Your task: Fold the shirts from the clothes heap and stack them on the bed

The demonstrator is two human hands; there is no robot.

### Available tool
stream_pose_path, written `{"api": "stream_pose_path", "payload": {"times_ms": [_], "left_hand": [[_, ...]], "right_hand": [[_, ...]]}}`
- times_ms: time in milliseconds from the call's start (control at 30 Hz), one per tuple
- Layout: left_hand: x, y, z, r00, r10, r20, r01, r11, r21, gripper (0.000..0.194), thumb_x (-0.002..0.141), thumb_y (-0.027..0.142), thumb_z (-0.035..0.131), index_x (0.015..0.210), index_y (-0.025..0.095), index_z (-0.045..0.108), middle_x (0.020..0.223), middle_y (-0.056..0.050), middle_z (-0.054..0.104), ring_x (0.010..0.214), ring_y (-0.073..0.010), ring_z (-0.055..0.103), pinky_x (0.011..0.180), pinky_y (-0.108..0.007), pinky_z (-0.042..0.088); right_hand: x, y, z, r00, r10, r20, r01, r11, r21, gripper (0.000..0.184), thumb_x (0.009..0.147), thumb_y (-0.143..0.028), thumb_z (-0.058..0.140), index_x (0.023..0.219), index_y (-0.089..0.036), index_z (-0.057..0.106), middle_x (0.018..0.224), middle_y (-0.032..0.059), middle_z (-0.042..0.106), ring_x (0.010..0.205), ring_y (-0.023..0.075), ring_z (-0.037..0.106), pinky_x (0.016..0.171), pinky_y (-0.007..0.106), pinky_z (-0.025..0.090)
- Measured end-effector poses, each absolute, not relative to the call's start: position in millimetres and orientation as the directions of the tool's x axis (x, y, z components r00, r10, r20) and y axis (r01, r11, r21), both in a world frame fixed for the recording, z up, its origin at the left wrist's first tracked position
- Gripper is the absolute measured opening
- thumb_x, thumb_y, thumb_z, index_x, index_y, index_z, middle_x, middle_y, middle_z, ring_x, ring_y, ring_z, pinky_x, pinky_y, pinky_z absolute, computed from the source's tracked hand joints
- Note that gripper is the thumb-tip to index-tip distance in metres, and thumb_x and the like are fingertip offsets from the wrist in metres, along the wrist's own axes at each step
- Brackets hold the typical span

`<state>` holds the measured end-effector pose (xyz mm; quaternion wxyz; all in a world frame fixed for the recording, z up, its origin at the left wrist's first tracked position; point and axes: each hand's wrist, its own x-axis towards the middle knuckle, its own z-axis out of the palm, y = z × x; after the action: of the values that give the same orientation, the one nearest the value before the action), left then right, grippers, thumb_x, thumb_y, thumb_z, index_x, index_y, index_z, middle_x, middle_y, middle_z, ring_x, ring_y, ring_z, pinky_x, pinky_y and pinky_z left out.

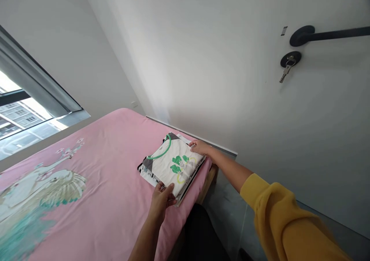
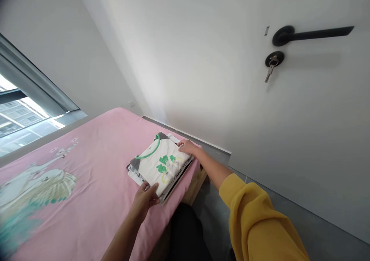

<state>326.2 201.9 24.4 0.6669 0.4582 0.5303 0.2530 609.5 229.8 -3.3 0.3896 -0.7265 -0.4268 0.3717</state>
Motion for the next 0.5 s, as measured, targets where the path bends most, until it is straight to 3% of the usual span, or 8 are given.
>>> {"api": "stream_pose_path", "payload": {"times_ms": [133, 233, 367, 433, 500], "left_hand": [[325.0, 194.3, 21.8, 0.305, 0.81, -0.5, 0.191, 0.462, 0.866, 0.048, 0.067, 0.032, 0.074, 0.104, 0.02, 0.047, 0.061, 0.004, 0.057, 0.05, -0.0141, 0.061, 0.044, -0.026, 0.052], [323.1, 188.8, 17.4, 0.308, 0.804, -0.509, 0.211, 0.464, 0.861, 0.048, 0.067, 0.036, 0.074, 0.101, 0.021, 0.045, 0.061, 0.003, 0.058, 0.049, -0.0153, 0.062, 0.043, -0.027, 0.051], [321.4, 185.2, 12.9, 0.314, 0.798, -0.515, 0.207, 0.472, 0.857, 0.043, 0.065, 0.041, 0.074, 0.09, 0.02, 0.045, 0.061, 0.003, 0.057, 0.047, -0.0139, 0.06, 0.041, -0.025, 0.049], [320.7, 183.9, 12.4, 0.324, 0.788, -0.523, 0.2, 0.483, 0.852, 0.043, 0.064, 0.043, 0.074, 0.087, 0.02, 0.044, 0.063, 0.002, 0.058, 0.048, -0.0134, 0.06, 0.041, -0.024, 0.048], [319.0, 181.5, 13.1, 0.348, 0.776, -0.527, 0.193, 0.49, 0.85, 0.045, 0.062, 0.044, 0.074, 0.085, 0.02, 0.043, 0.065, 0.002, 0.06, 0.048, -0.0128, 0.06, 0.042, -0.024, 0.048]], "right_hand": [[603.9, 225.4, -0.2, 0.399, 0.905, -0.149, 0.469, -0.341, -0.815, 0.03, 0.073, -0.019, 0.06, 0.103, -0.018, 0.063, 0.083, 0.0018, 0.068, 0.069, 0.0139, 0.061, 0.062, 0.022, 0.045], [591.3, 216.7, 13.4, 0.453, 0.891, -0.029, 0.583, -0.32, -0.747, 0.033, 0.078, -0.02, 0.055, 0.111, -0.018, 0.059, 0.101, 0.0073, 0.065, 0.092, 0.0195, 0.06, 0.08, 0.029, 0.045], [553.1, 203.7, 36.4, 0.4, 0.897, 0.189, 0.729, -0.186, -0.659, 0.04, 0.089, -0.025, 0.042, 0.128, -0.019, 0.046, 0.134, 0.0086, 0.047, 0.126, 0.0185, 0.038, 0.106, 0.033, 0.027], [531.8, 198.0, 39.0, 0.278, 0.919, 0.278, 0.818, -0.075, -0.57, 0.045, 0.091, -0.036, 0.038, 0.134, -0.022, 0.04, 0.143, 0.0059, 0.038, 0.134, 0.0179, 0.026, 0.112, 0.035, 0.016], [517.0, 193.5, 33.1, 0.178, 0.948, 0.264, 0.892, -0.042, -0.45, 0.054, 0.092, -0.047, 0.034, 0.14, -0.022, 0.032, 0.149, 0.0067, 0.029, 0.139, 0.0218, 0.016, 0.113, 0.044, 0.008]]}}
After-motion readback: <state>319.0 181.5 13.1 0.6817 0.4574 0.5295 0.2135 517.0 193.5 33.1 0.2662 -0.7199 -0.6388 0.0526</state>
